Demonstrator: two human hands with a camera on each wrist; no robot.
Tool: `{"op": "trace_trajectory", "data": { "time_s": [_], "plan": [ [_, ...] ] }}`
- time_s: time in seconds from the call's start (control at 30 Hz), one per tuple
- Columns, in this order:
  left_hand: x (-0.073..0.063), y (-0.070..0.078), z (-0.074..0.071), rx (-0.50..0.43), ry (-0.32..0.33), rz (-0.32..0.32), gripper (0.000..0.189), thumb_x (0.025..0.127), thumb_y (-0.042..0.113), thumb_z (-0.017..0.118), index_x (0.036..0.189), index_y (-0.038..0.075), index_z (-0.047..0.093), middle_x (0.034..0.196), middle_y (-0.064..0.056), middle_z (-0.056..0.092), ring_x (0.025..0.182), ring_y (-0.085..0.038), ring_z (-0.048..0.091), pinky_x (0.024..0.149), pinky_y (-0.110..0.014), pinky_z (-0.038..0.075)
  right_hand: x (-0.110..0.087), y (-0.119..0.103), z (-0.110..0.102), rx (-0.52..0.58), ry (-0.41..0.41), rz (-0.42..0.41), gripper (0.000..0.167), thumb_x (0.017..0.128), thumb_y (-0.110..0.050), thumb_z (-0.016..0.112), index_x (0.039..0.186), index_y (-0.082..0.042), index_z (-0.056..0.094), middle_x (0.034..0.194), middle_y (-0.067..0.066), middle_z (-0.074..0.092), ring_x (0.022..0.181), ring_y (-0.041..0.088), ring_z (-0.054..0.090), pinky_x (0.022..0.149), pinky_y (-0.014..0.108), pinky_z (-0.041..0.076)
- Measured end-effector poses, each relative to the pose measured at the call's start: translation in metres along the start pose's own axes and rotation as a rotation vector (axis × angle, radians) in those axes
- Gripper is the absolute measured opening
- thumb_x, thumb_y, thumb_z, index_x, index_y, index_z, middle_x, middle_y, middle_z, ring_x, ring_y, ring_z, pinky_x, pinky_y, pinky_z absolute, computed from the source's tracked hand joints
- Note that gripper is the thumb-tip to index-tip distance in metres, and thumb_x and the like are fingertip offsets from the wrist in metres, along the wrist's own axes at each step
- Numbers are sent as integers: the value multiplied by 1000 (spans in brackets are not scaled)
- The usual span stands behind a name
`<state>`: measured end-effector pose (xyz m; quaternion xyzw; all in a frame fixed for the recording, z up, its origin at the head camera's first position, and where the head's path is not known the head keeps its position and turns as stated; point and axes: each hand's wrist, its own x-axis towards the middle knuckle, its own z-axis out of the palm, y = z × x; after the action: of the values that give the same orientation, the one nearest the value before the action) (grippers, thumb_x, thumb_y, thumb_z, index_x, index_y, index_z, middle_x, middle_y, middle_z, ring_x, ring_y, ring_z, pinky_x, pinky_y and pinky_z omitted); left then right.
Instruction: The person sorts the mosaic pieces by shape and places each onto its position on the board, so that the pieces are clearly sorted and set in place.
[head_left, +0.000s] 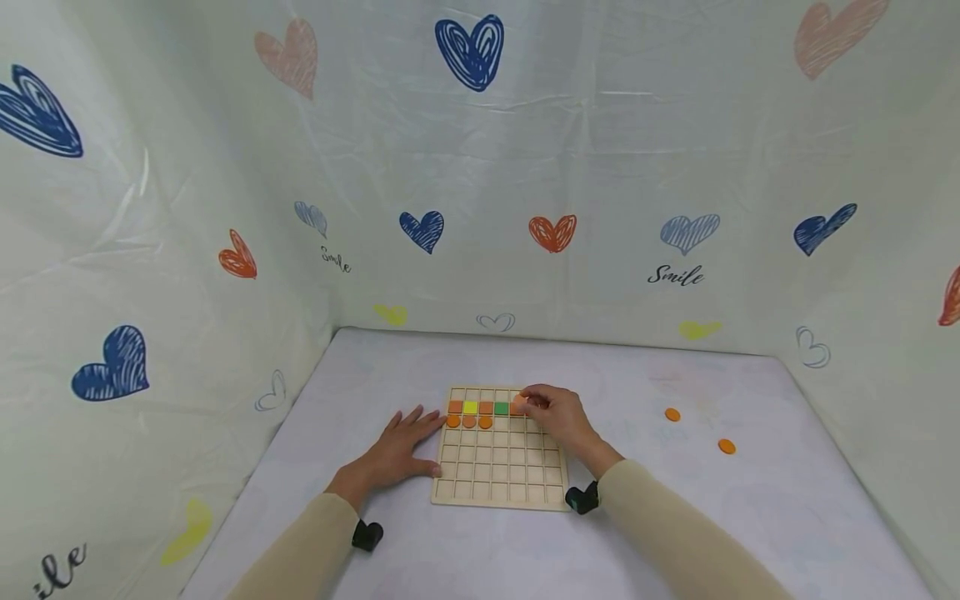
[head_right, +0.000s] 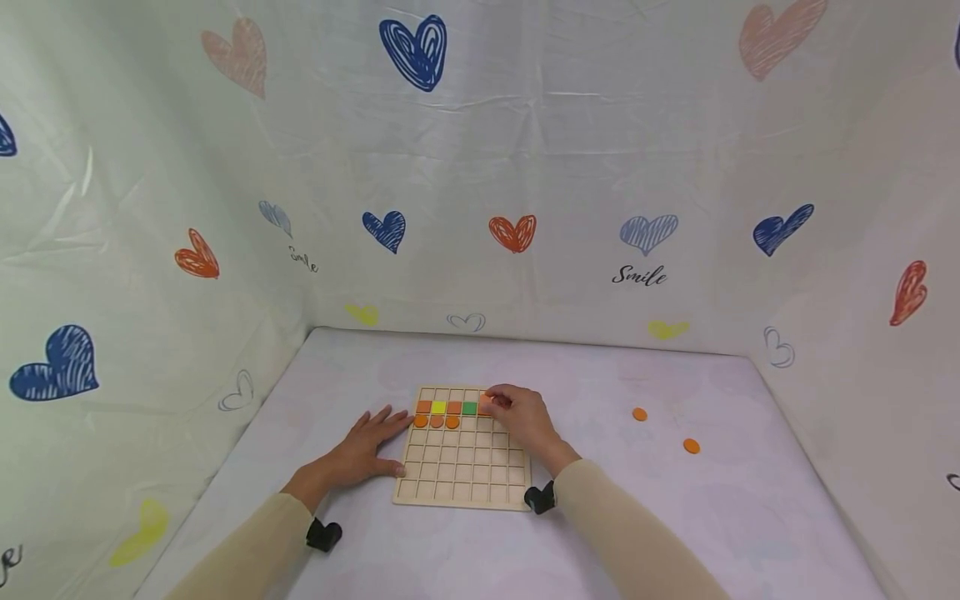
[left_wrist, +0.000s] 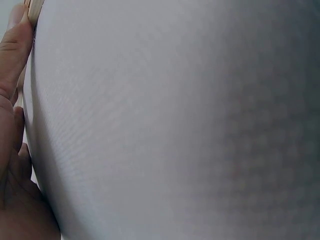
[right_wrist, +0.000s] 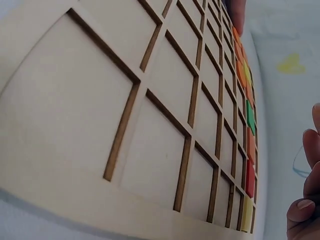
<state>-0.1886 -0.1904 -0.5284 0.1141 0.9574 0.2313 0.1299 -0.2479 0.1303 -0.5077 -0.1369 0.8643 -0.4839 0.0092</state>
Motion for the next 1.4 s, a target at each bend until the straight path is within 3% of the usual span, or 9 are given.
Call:
{"op": "trace_trajectory", "data": {
  "time_s": [0.2,0.47,0.77,0.97,1.4],
  "plan": [
    [0,0,2,-4,2,-15,95,83,53,85,163,25,43,171,1,37,165,-30,15,135,-55,4,0,3,13,-59,-48,14,22,95,-25,80,115,-13,79,92,-5,71,83,13,58,74,28,52],
    [-1,1,1,-5,-4,-12,95,83,52,85,163,24,42,171,0,37,165,-30,15,135,-55,4,-2,3,24,-42,-73,2,21,95,-27,81,112,-15,80,88,-7,72,79,12,58,73,27,52],
    [-2,0,0,-14,-10,3,95,84,53,84,164,23,42,172,-2,37,165,-32,15,135,-56,3,-3,2,33,-214,-113,-42,17,98,-26,77,110,-15,80,86,-8,72,77,8,57,76,30,54],
    [-3,1,0,-12,-10,3,95,84,53,84,163,23,43,171,-1,37,164,-32,16,135,-57,5,-3,0,36,-270,-115,-81,12,98,-24,77,104,-14,80,85,-6,73,73,8,57,73,31,54],
    [-1,3,-1,-16,-8,-16,95,83,53,85,163,25,43,171,1,37,165,-30,14,135,-55,3,-4,-2,39,-301,-114,-67,19,99,-25,75,110,-11,81,94,-1,76,83,11,60,80,36,57]
  ]
}}
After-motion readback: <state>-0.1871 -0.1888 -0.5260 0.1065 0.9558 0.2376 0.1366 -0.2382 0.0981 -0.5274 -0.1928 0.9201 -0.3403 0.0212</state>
